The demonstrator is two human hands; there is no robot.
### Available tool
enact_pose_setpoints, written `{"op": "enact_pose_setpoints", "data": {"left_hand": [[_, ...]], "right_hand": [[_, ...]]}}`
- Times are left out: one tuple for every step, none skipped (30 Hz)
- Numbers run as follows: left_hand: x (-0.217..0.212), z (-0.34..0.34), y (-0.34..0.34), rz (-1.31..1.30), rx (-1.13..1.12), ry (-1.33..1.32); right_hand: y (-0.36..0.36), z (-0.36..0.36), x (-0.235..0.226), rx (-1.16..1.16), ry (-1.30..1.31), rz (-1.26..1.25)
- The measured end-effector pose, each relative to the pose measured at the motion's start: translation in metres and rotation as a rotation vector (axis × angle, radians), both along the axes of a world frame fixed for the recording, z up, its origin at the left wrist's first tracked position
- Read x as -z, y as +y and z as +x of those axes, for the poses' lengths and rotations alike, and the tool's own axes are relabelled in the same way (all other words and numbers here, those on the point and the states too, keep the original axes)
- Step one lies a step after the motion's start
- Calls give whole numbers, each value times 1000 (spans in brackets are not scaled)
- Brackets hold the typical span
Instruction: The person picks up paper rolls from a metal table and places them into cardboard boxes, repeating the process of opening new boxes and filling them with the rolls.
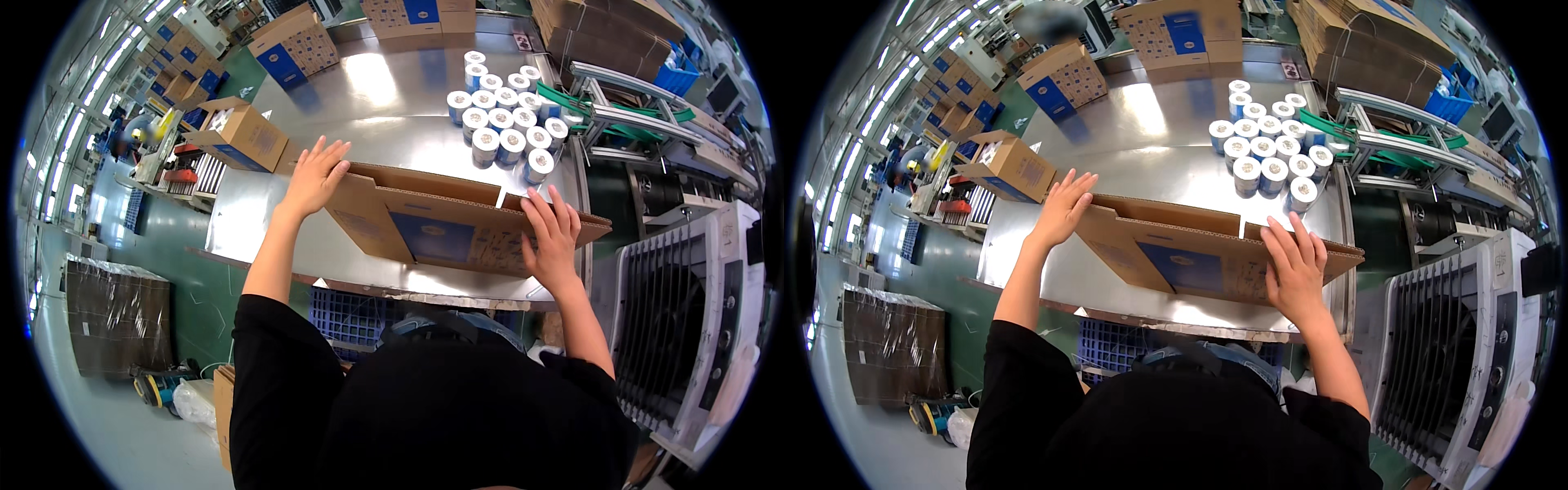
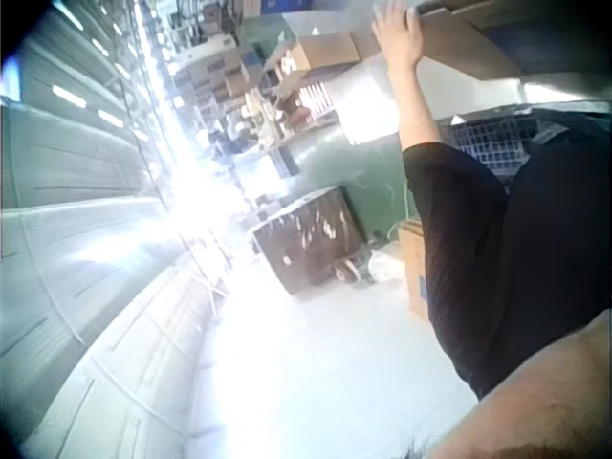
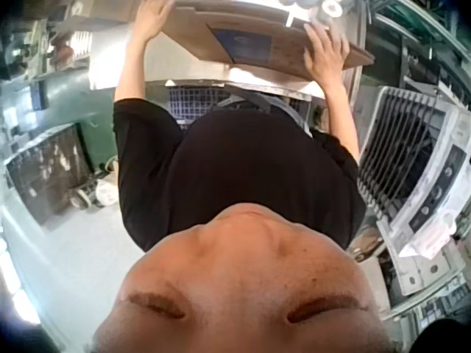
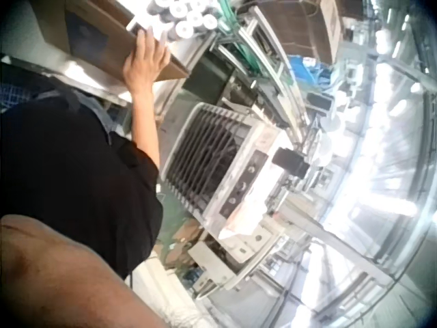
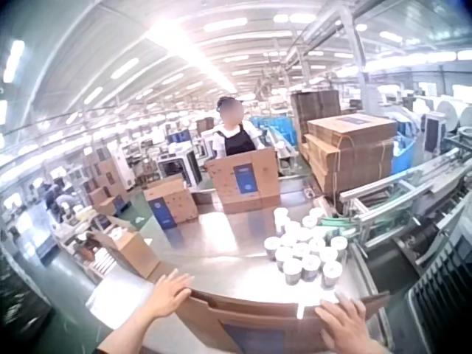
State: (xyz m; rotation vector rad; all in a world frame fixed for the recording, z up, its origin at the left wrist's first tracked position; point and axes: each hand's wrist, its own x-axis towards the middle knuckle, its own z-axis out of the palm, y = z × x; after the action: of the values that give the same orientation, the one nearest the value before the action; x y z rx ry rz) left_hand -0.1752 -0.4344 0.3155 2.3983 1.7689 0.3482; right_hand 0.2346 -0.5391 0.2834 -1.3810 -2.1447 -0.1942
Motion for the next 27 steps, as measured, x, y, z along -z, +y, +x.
{"op": "enact_pose_setpoints", "data": {"left_hand": [[-2,4,4,-1,8,17],[-4,9,7,-2,17,33],[-4,11,9,-15,15,35],[-7,9,5,-24,7,42],[-6,10,5,-36,12,41],[-3,11,4,-23,18,53],[-3,1,-5,-12,0,80],[-2,-2,-10,3,0,102],[-1,-3,-20,62,-2,14],[-2,3,-25,126,18,-88],[5,0,-31,220,52,-176],[6,14,-34,255,34,-276],[5,10,-47,321,-14,-370],[14,12,-55,388,-21,-563],[22,18,-60,434,-17,-599],[28,21,-71,426,-88,-757],[31,26,-80,530,-49,-755],[36,24,-89,564,-73,-725],[37,26,-97,580,-56,-697],[34,27,-105,599,-50,-665],[33,27,-108,638,4,-559],[32,27,-112,676,53,-455],[32,28,-112,712,101,-352],[34,29,-109,688,67,-386],[33,29,-107,661,25,-406],[32,30,-104,634,-16,-428],[26,34,-102,617,-17,-569]], "right_hand": [[-3,1,0,-8,24,17],[-7,2,0,-14,47,33],[-11,-2,-2,-22,114,43],[-14,-4,-3,-34,144,14],[-17,-3,-5,-33,167,-16],[-20,-3,-8,-33,192,-47],[-20,-13,-24,-37,227,-3],[-15,-10,-27,-47,214,-33],[-8,-6,-29,-60,202,-63],[-3,5,-37,-51,179,-84],[4,10,-42,-14,177,-111],[8,25,-53,103,86,-159],[18,33,-59,146,-15,-308],[26,43,-65,205,-131,-464],[32,53,-65,187,-191,-492],[39,58,-64,149,-241,-514],[45,61,-62,112,-298,-543],[48,62,-61,134,-310,-489],[49,67,-63,161,-327,-435],[51,68,-64,177,-347,-380],[50,70,-67,211,-350,-379],[50,75,-66,156,-420,-331],[50,84,-63,102,-491,-284],[50,89,-63,49,-563,-238],[50,86,-68,-51,-609,-335],[45,82,-71,-66,-613,-463],[35,75,-74,-78,-617,-592]]}}
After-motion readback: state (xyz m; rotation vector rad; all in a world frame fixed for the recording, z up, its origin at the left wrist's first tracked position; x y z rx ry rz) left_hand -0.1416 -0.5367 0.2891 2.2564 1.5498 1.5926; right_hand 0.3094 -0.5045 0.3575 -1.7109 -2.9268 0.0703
